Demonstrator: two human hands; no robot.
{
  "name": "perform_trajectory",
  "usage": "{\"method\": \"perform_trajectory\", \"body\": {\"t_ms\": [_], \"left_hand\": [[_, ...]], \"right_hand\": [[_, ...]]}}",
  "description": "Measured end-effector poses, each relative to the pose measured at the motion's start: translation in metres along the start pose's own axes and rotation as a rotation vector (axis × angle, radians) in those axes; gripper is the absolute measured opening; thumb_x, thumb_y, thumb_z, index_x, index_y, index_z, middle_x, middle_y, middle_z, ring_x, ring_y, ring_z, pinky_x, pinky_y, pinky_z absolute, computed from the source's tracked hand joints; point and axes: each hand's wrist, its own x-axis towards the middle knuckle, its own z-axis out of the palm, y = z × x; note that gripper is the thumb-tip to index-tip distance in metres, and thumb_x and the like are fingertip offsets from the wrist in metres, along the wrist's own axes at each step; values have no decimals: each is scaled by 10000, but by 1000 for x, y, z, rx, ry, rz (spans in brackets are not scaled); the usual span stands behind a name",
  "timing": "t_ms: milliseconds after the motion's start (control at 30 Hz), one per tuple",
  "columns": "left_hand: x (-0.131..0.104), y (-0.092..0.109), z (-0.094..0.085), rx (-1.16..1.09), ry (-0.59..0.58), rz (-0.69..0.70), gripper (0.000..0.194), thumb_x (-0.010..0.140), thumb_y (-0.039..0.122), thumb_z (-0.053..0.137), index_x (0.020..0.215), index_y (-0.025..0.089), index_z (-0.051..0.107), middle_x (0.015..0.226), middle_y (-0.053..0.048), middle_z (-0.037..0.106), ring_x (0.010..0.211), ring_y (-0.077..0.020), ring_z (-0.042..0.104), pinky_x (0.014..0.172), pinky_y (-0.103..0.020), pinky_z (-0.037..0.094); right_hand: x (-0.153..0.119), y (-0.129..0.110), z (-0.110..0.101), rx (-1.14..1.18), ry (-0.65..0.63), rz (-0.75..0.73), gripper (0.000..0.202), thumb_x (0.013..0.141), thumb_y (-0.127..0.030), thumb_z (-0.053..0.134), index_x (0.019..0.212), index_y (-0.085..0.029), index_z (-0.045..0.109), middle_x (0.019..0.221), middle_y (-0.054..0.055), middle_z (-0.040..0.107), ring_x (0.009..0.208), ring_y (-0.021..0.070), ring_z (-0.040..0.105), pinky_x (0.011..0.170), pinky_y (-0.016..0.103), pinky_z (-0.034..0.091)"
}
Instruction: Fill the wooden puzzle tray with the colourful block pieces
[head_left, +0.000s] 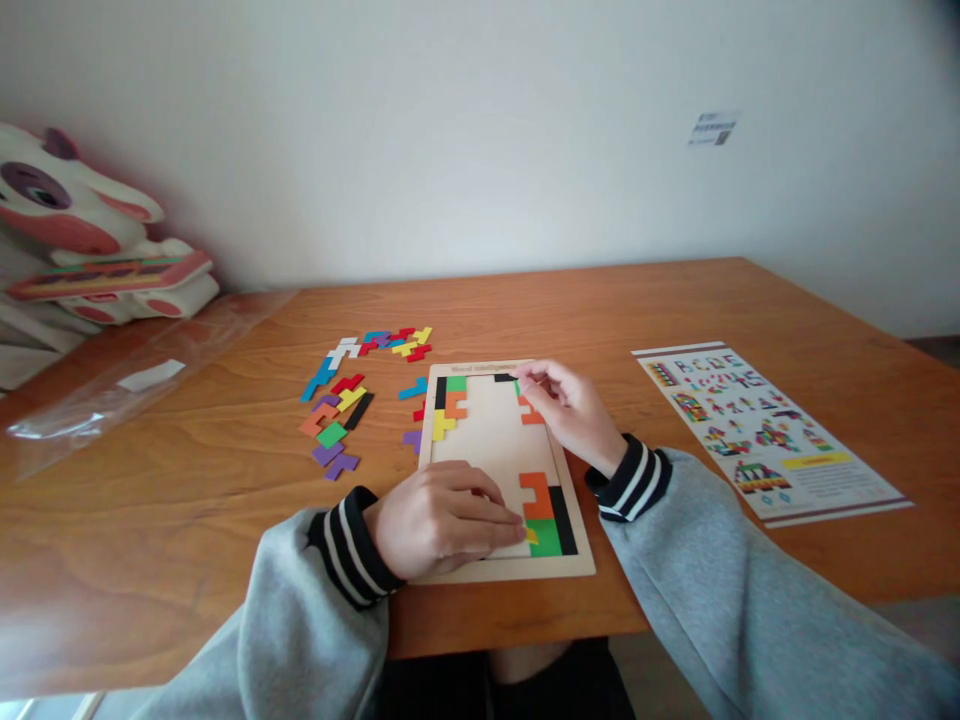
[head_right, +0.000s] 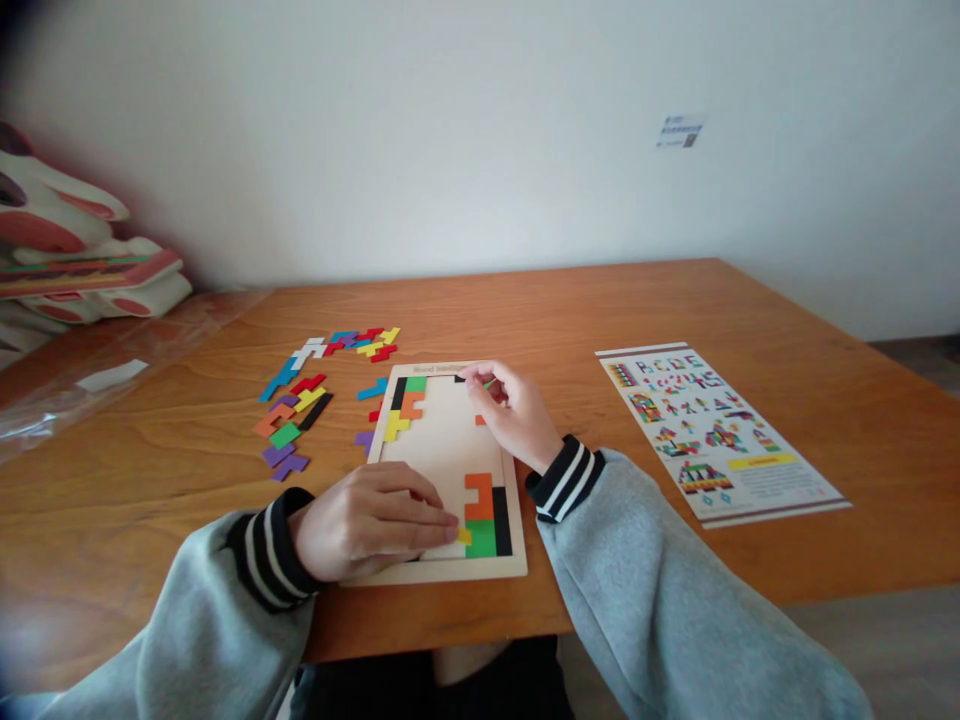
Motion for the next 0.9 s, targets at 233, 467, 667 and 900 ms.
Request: {"method": "perform_trajectory", "body": {"t_ms": [233, 467, 667, 900], "left_hand": [[1, 14, -1, 58, -49, 16, 239, 947, 335, 612, 1075, 154, 702, 971, -86, 791, 912, -218, 725, 726, -328, 584], [-4, 12, -4, -9, -46, -3, 177, 907, 281, 648, 1018, 158, 710, 952, -69, 793, 958, -226, 730, 778, -339, 602], [-4, 11, -1, -139, -11, -25, 123, 899, 233, 662, 996, 172, 710, 858, -47, 795, 883, -195, 753, 761, -292, 601], [-3, 6, 0, -157, 25, -56, 400, 819, 403, 777, 1108, 141, 690, 1027, -117, 776, 907, -225, 737, 815, -329, 616]], "right_hand": [[1, 1, 0, 13, -7, 3, 268, 920, -456, 589, 1008, -215, 665, 966, 44, 705, 740, 151, 590, 647, 294, 452], [1, 5, -1, 9, -14, 4, 260, 917, -451, 595, 1000, -217, 669, 967, 45, 706, 754, 155, 594, 654, 296, 459], [1, 8, -1, -9, -14, -4, 251, 923, -433, 588, 1012, -214, 675, 891, 39, 700, 743, 160, 604, 647, 294, 458], [2, 7, -2, -39, -30, -7, 258, 922, -428, 578, 1012, -209, 678, 888, 35, 695, 725, 154, 602, 643, 289, 463]]}}
